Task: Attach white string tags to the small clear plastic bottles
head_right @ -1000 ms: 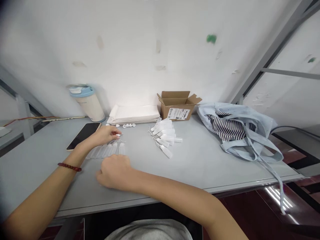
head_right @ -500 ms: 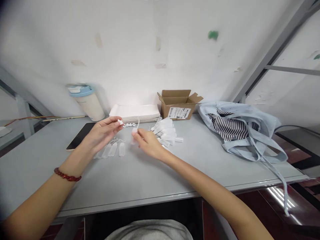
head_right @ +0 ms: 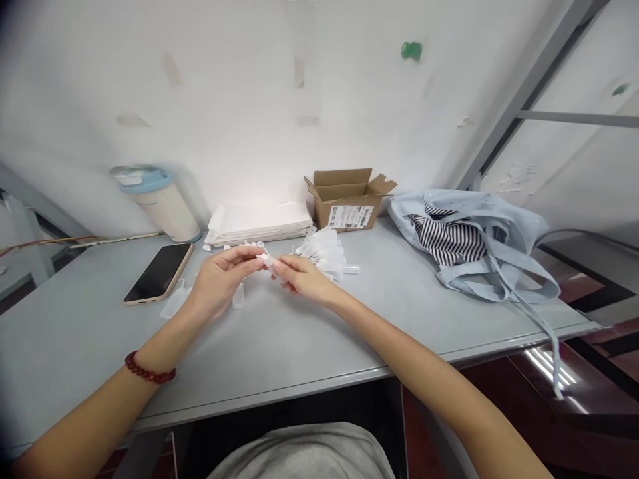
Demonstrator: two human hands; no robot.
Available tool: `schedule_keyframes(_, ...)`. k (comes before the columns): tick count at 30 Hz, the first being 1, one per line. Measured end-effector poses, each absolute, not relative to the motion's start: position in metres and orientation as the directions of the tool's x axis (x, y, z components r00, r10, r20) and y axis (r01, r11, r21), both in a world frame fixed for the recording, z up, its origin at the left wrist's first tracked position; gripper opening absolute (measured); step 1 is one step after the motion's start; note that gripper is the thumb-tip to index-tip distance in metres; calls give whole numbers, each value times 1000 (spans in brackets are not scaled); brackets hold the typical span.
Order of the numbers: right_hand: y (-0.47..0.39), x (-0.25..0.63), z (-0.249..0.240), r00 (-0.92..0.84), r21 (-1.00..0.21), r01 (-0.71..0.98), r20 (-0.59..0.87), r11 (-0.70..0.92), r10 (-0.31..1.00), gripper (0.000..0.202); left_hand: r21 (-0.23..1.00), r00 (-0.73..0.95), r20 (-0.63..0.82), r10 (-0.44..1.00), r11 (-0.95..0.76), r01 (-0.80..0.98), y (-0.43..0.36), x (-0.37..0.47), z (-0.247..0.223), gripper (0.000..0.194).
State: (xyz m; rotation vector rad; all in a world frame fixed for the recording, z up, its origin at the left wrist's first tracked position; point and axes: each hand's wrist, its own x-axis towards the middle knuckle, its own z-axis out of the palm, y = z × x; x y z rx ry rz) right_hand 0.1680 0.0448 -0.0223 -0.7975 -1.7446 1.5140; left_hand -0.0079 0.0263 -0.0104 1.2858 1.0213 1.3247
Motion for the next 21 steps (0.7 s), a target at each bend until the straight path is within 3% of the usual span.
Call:
schedule_keyframes(5, 46, 174, -20, -479, -907, 219, 221, 360, 849, 40, 989, 61, 132, 989, -135, 52, 27, -10, -8, 26)
schedule_keyframes(10, 43, 174, -16, -405, -818, 329, 329, 471, 853, 46, 991, 134, 36, 990, -52, 122, 26, -9, -8, 28)
schedule_keyframes(16, 40, 170, -19, -382, -837, 299, 336, 459, 861, 47, 997, 237, 7, 972, -25, 71, 25, -11, -7, 29)
schedule_keyframes(21, 43, 169, -26, -397, -896, 253, 247, 364, 884, 50, 989, 247, 94, 964, -120, 92, 24, -9, -9, 36)
